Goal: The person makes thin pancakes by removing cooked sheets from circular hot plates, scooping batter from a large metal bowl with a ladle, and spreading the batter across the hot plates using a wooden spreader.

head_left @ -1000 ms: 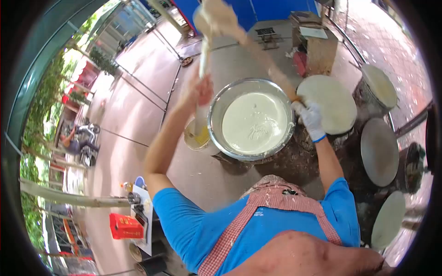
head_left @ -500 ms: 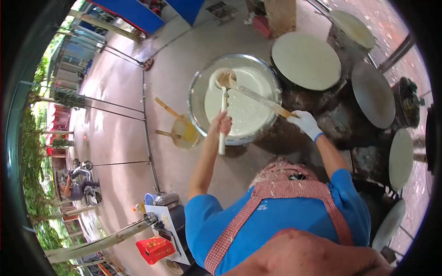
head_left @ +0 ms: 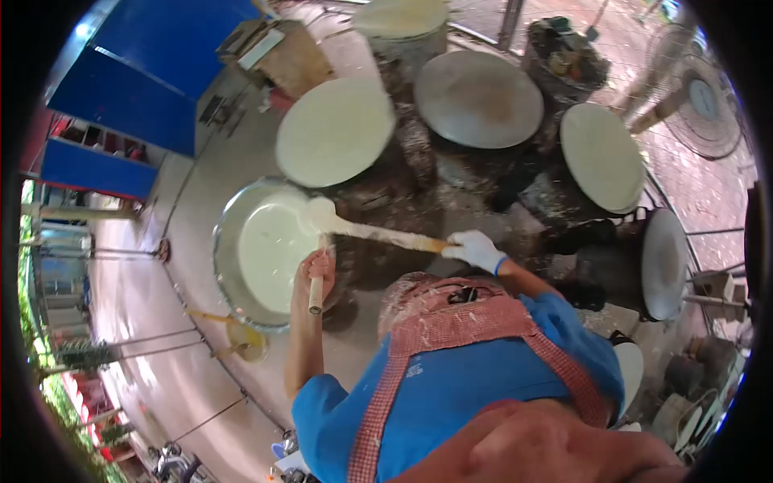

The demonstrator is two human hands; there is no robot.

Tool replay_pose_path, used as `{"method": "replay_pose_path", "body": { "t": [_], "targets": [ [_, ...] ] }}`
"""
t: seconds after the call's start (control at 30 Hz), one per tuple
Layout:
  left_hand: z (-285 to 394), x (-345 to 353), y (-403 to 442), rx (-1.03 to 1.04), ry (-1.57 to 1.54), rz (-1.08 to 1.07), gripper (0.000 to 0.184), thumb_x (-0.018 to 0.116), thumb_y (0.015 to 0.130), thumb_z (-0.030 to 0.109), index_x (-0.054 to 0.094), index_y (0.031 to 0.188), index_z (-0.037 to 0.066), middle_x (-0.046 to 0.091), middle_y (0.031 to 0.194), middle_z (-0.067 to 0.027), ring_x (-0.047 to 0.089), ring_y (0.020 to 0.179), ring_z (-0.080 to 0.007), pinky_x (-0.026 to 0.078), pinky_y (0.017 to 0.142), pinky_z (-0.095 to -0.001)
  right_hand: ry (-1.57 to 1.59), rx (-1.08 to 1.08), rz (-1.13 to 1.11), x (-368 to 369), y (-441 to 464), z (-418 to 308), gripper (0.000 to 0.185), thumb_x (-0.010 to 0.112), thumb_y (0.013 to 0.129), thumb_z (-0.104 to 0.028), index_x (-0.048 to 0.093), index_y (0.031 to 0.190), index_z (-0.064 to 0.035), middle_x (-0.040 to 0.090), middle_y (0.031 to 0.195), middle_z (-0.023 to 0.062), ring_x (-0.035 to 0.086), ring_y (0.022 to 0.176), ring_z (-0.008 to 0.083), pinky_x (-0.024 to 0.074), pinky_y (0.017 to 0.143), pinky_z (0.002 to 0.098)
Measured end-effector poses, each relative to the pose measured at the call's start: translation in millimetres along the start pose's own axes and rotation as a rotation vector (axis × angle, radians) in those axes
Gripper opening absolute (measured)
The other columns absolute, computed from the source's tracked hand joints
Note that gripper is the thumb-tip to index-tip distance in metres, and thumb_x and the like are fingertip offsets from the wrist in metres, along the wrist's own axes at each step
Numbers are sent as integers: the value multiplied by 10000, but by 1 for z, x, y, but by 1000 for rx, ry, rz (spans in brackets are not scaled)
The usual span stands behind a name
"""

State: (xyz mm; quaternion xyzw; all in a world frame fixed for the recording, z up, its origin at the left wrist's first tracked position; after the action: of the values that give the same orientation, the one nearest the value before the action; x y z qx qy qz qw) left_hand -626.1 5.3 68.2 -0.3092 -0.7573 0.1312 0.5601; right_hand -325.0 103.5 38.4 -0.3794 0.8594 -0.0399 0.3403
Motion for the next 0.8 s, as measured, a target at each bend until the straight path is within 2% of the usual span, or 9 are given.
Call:
{"method": "replay_pose_path", "body": {
  "t": [0.07, 0.2, 0.27, 0.37, 0.43, 0.5, 0.7, 0.77, 0.8],
  "targets": [
    [-49, 7, 45, -202, -26, -20, 271, 370, 875, 112, 427, 1001, -121, 358, 574, -16, 322, 393, -77, 324, 346, -207, -109, 140, -4, -17, -43, 68, 448, 512, 758, -486, 619, 964, -102, 617, 870, 146, 588, 795, 316, 447, 692, 378],
    [-128, 50, 147, -340, 223, -136, 280, 426, 878, 125, 463, 1089, -54, 379, 576, -4, 355, 413, -71, 346, 346, -197, -82, 39, 598, -110, -142, 125, 313, 638, 727, -372, 648, 872, -95, 627, 781, 98, 614, 697, 230, 479, 623, 307],
    [-162, 95, 191, -249, 636, -212, 271, 440, 886, 136, 477, 1137, 38, 367, 549, 6, 344, 396, -65, 325, 324, -183, -317, 433, 624, -162, -162, 145, 337, 571, 750, -408, 641, 807, -84, 621, 780, 136, 603, 715, 304, 470, 616, 370],
    [-192, 142, 265, -382, 683, -155, 90, 490, 853, 77, 413, 854, 122, 352, 548, 3, 296, 362, -71, 226, 296, -200, -145, 555, 874, -223, -165, 147, 340, 560, 772, -368, 632, 875, -52, 613, 828, 179, 592, 785, 332, 456, 681, 396],
    [-191, 178, 311, 19, 1260, -88, 237, 496, 830, 52, 334, 980, 138, 338, 553, -14, 290, 368, -74, 213, 305, -209, -229, 269, 1084, -248, -144, 134, 350, 574, 773, -348, 614, 936, -42, 608, 873, 190, 586, 815, 338, 452, 708, 389],
    [-195, 188, 370, 19, 1433, -144, 251, 510, 804, 46, 345, 970, 136, 331, 549, -14, 292, 365, -84, 227, 297, -232, -300, 174, 1000, -259, -101, 113, 329, 578, 773, -340, 598, 994, -98, 611, 855, 177, 589, 780, 340, 457, 683, 408],
    [-152, 195, 489, 673, 2065, -18, 478, 480, 791, 81, 334, 1236, 177, 486, 637, -81, 495, 442, -211, 402, 373, -344, -499, 407, 822, -262, 0, 169, 279, 551, 777, -293, 605, 1006, -145, 583, 692, 179, 582, 683, 345, 448, 580, 443],
    [-138, 205, 460, 1255, 2631, 159, 595, 450, 792, 87, 252, 1333, 236, 552, 729, -151, 581, 633, -307, 464, 538, -414, -228, 94, 982, -274, -10, 175, 295, 581, 756, -231, 617, 1002, -71, 592, 634, 107, 576, 557, 243, 427, 503, 373],
    [-146, 217, 436, 1208, 2658, 220, 612, 439, 790, 89, 245, 1340, 274, 553, 787, -192, 573, 758, -353, 454, 645, -449, 328, 235, 931, -277, -22, 160, 298, 590, 748, -149, 614, 1012, -14, 598, 653, 41, 533, 543, 128, 403, 495, 276]
  ]
}}
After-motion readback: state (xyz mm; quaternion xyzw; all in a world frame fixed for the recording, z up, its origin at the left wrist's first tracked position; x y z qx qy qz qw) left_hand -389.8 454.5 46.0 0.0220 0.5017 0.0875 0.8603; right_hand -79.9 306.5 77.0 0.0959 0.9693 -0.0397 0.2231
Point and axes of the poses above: each hand's wrist, its own y-axis towards the middle knuckle, its own x-axis out of the palm, z = x × y, the point moved 7 cm from there along y, towards the middle knuckle
